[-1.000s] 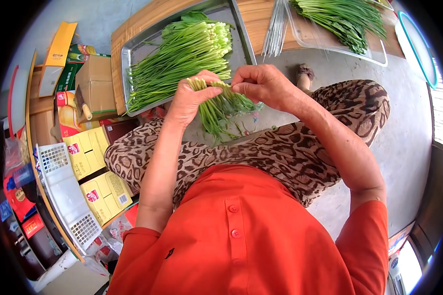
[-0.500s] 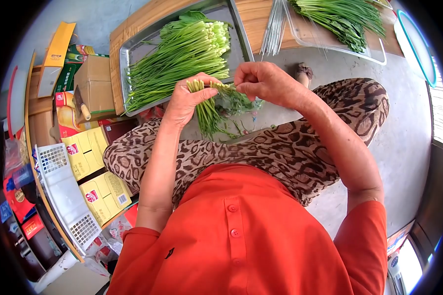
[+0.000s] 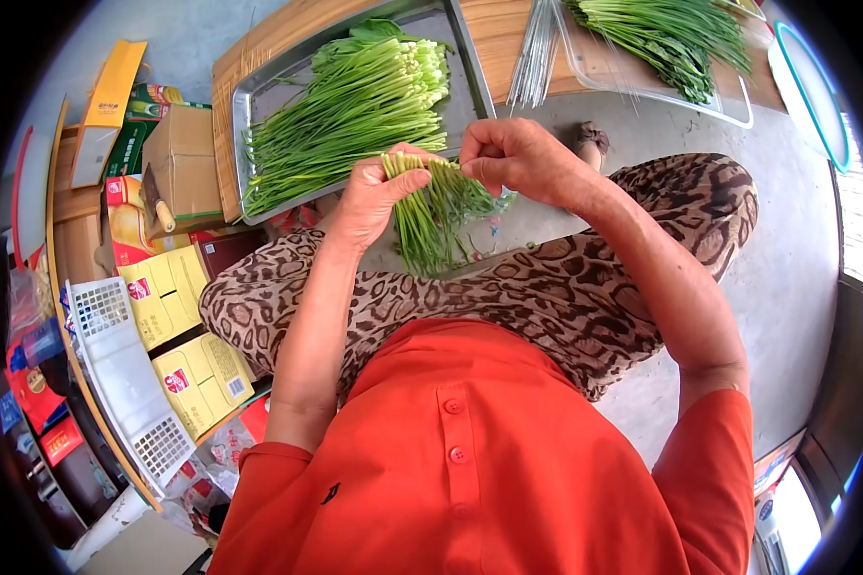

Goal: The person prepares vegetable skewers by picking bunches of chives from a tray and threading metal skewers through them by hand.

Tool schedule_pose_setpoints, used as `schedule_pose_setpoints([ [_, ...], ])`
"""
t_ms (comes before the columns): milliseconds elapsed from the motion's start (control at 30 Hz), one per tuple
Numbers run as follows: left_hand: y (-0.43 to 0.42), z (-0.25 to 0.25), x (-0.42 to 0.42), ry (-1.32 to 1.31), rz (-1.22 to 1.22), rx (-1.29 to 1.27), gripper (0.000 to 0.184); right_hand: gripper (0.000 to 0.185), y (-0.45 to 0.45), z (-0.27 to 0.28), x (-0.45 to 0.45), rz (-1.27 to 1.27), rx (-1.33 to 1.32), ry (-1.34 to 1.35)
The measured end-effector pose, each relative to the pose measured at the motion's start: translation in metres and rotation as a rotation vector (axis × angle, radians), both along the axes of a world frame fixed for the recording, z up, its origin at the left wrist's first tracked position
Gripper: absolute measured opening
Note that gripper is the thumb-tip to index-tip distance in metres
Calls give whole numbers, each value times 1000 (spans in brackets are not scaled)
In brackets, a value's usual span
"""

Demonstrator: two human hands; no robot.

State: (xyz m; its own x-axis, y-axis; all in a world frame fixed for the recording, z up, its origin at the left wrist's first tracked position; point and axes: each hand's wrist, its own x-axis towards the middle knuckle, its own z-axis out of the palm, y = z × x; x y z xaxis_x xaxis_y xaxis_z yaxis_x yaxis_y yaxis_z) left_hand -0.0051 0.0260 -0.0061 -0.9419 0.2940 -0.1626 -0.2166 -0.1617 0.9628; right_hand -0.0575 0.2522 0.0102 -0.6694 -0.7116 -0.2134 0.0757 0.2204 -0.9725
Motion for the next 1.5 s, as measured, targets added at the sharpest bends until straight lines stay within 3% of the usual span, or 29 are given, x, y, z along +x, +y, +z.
schedule_pose_setpoints([
  [333, 9, -7, -1, 120, 47, -102, 14, 7, -1, 8, 3, -9, 29, -46],
  [700, 1, 10, 3, -53, 42, -5, 16, 8, 1, 7, 2, 10, -43, -74],
  [1233, -14, -2, 9, 45, 19, 21, 19, 8, 0, 7, 5, 59, -61, -159],
  [1333, -24, 6, 12, 0, -72, -87, 34, 7, 5, 4, 4, 89, 22, -137],
  [1500, -67, -12, 9, -26, -6, -238, 25, 6, 11, 16, 1, 125, 107, -140],
])
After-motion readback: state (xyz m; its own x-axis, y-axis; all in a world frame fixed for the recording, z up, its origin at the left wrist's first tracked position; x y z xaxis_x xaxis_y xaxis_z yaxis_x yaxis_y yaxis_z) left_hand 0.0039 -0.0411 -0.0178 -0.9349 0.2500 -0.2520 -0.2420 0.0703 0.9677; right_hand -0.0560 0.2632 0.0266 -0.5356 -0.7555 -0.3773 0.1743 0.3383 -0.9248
